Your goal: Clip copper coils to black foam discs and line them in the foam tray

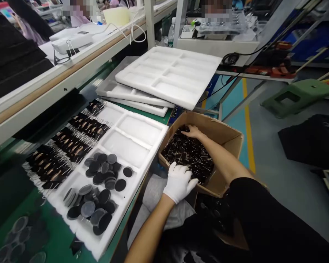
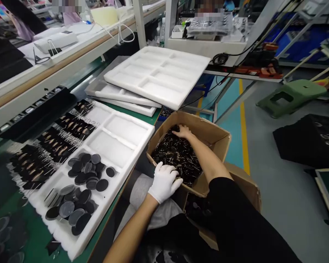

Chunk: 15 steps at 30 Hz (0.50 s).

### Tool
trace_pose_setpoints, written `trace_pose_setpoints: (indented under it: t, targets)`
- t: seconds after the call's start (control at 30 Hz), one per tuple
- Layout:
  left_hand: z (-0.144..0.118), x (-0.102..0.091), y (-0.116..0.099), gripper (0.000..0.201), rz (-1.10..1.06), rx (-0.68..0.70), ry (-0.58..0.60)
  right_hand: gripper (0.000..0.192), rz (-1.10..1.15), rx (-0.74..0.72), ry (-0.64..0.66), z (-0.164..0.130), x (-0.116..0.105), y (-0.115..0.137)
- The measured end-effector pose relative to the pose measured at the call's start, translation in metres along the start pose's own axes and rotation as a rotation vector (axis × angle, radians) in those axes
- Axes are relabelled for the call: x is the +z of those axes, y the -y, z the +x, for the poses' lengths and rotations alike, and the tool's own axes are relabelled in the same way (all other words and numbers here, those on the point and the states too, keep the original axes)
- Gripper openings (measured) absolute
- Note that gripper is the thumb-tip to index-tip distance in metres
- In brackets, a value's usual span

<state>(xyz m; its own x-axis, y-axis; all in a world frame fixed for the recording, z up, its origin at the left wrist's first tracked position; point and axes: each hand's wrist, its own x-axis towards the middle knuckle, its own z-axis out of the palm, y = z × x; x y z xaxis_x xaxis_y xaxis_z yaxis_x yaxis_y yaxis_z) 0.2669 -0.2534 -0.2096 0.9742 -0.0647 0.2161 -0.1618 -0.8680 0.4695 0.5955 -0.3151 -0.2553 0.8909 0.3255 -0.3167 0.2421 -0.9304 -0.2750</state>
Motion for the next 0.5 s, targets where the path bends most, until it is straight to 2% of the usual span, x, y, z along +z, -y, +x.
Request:
trace_pose_setpoints:
  t: [0.13,0.27,0.37,0.5]
  targets:
    - [-0.002,0.001,0.002,0.036,0.021,0.014,0.012,0.039,0.035,0.053,-0.042,0.023,0.034,0.013]
    - [0.002,0.002,0.003,0.038,0.015,-0.001,0.012,0.041,0.027,0.04,-0.069,0.013,0.06,0.004]
    - [0.004,0.003,0.002,0.036,-0.05,-0.043,0.032,0.039,0.012,-0.048,-0.003,-0.001,0.063,-0.01]
    - [0.008,-0.005,-0.005,0.034,-0.133,-0.106,0.088,0.037,0.012,-0.29,0.147,-0.028,0.06,-0.019]
